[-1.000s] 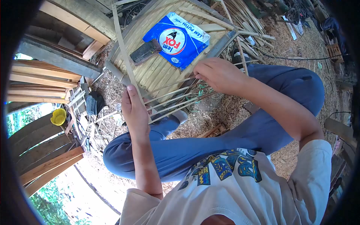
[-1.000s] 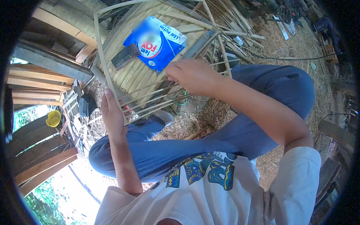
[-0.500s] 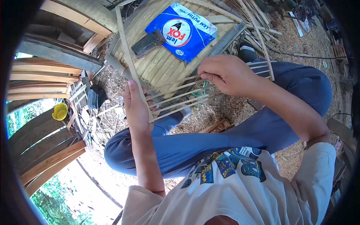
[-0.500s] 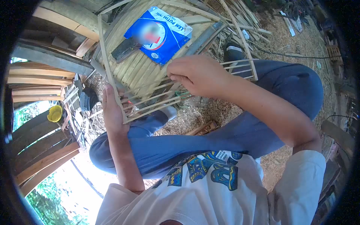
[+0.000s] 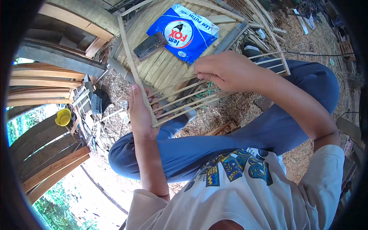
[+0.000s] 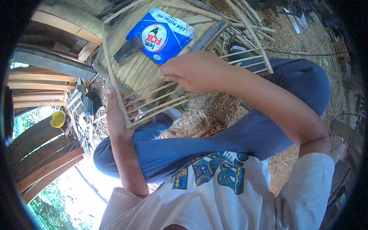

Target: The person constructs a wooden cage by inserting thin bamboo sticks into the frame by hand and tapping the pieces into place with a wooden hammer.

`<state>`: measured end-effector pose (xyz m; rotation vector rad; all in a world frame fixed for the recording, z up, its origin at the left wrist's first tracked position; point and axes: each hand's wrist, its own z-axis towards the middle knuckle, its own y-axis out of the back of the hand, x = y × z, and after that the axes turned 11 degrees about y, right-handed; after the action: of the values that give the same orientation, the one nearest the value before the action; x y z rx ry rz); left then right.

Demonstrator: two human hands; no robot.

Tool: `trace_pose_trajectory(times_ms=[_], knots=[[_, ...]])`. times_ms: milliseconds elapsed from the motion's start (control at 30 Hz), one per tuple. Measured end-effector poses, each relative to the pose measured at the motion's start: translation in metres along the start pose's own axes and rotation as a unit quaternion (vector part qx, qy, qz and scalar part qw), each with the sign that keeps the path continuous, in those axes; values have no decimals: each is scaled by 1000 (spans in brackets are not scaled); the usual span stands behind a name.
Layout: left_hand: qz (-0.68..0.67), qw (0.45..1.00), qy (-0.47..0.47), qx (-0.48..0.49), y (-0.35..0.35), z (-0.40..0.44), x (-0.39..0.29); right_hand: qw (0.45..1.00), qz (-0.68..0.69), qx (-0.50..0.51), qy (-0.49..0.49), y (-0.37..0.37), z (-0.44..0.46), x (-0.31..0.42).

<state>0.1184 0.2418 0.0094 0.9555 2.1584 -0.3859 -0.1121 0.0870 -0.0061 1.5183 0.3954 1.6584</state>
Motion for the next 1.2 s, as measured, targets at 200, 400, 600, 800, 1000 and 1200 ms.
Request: trace_pose_trajectory(times_ms=[200,400,600,800,1000,1200], knots=[[-30,999,33,16,-10,-4,0,999,-40,20,-16,5,4,12],[12,998,58,-3,-16,-10,-6,997,33,58,-45,14,13,9],[-13,999,51,2,-16,-10,-1,975,190,88,-70,11,21,-7],[-47,998,39,19,-8,-8,-2,976,195,70,-74,-4,22,-9],[-43,994,-31,95,7,-11,-9,981,169,84,-50,8,21,8],[-9,996,-75,50,13,-6,1,983,158,79,-56,4,7,2]])
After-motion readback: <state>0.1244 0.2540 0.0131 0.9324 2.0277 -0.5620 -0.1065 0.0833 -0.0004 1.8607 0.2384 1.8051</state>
